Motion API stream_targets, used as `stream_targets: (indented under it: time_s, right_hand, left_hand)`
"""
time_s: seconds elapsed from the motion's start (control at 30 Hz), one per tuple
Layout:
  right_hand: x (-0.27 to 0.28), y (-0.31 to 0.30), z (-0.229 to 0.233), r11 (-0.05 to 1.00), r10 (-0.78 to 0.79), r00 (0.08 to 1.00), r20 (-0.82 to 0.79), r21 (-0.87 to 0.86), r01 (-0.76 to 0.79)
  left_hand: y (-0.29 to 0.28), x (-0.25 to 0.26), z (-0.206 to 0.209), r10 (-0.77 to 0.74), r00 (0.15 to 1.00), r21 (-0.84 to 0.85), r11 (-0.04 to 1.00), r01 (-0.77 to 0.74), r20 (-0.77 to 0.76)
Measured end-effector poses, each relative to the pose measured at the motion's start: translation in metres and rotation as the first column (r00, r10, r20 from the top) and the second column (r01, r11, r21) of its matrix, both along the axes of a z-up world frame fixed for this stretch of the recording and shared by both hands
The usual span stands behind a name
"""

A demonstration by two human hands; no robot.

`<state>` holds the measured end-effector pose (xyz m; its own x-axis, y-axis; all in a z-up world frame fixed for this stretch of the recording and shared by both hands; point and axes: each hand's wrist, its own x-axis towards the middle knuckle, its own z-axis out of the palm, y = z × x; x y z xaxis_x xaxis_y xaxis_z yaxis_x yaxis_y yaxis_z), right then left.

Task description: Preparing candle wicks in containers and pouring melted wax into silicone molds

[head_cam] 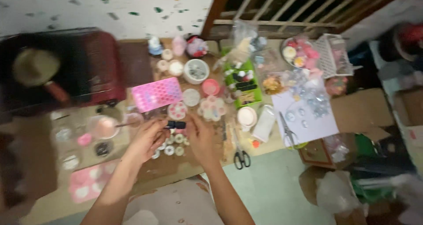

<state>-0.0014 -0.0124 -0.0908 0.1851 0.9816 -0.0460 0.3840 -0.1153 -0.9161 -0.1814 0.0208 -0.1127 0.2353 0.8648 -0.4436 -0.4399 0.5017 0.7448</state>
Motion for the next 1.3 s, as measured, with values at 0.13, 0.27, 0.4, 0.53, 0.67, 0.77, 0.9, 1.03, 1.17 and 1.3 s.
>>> stream_targets:
  time_s: [0.13, 0.27, 0.4, 0.53, 0.67, 0.77, 0.9, 1.03, 1.17, 1.3]
  right_hand:
    - [0.065, -0.014, -0.010, 0.979, 0.202, 0.977, -0.068, -0.016, -0.203]
    - [0.127, 0.000, -0.032, 0.990, 0.066, 0.929, -0.365, -0.093, -0.107]
    - [0.178, 0.019, -0.056, 0.970, -0.164, 0.803, -0.573, -0.240, 0.027]
    - [0.296, 0.098, -0.111, 0.903, -0.407, 0.826, -0.390, -0.311, 0.298]
    - [0.379, 0.171, -0.187, 0.917, -0.395, 0.917, 0.048, 0.083, 0.390]
    - [0.391, 0.195, -0.189, 0.954, -0.283, 0.923, 0.259, 0.177, 0.242]
    - [0.399, 0.201, -0.202, 0.967, -0.205, 0.871, 0.446, 0.233, 0.108]
    - [0.375, 0.194, -0.188, 0.985, -0.102, 0.837, 0.537, 0.173, 0.010]
    - [0.367, 0.193, -0.192, 0.992, 0.005, 0.644, 0.765, 0.078, -0.101]
    - [0.365, 0.199, -0.209, 0.983, 0.182, 0.567, 0.804, -0.132, -0.129]
  left_hand:
    - [0.000, 0.046, -0.030, -0.011, 1.000, -0.012, 1.000, 0.011, -0.004]
    - [0.002, 0.103, -0.023, -0.127, 0.992, 0.013, 0.992, 0.127, -0.012]
    - [0.014, 0.159, -0.005, -0.353, 0.889, 0.121, 0.908, 0.401, -0.293]
    - [0.024, 0.181, 0.044, -0.080, 0.680, 0.388, 0.771, 0.506, -0.729]
    - [0.024, 0.172, 0.038, -0.097, 0.791, 0.206, 0.940, 0.273, -0.604]
    - [0.021, 0.154, 0.039, -0.046, 0.806, 0.108, 0.985, 0.135, -0.589]
    - [0.006, 0.127, 0.026, 0.101, 0.817, 0.100, 0.994, -0.054, -0.568]
    - [0.005, 0.124, 0.043, 0.171, 0.786, 0.059, 0.984, -0.170, -0.595]
    - [0.011, 0.127, 0.060, 0.208, 0.767, -0.011, 0.963, -0.270, -0.607]
    - [0.008, 0.123, 0.054, 0.358, 0.787, 0.168, 0.934, -0.317, -0.502]
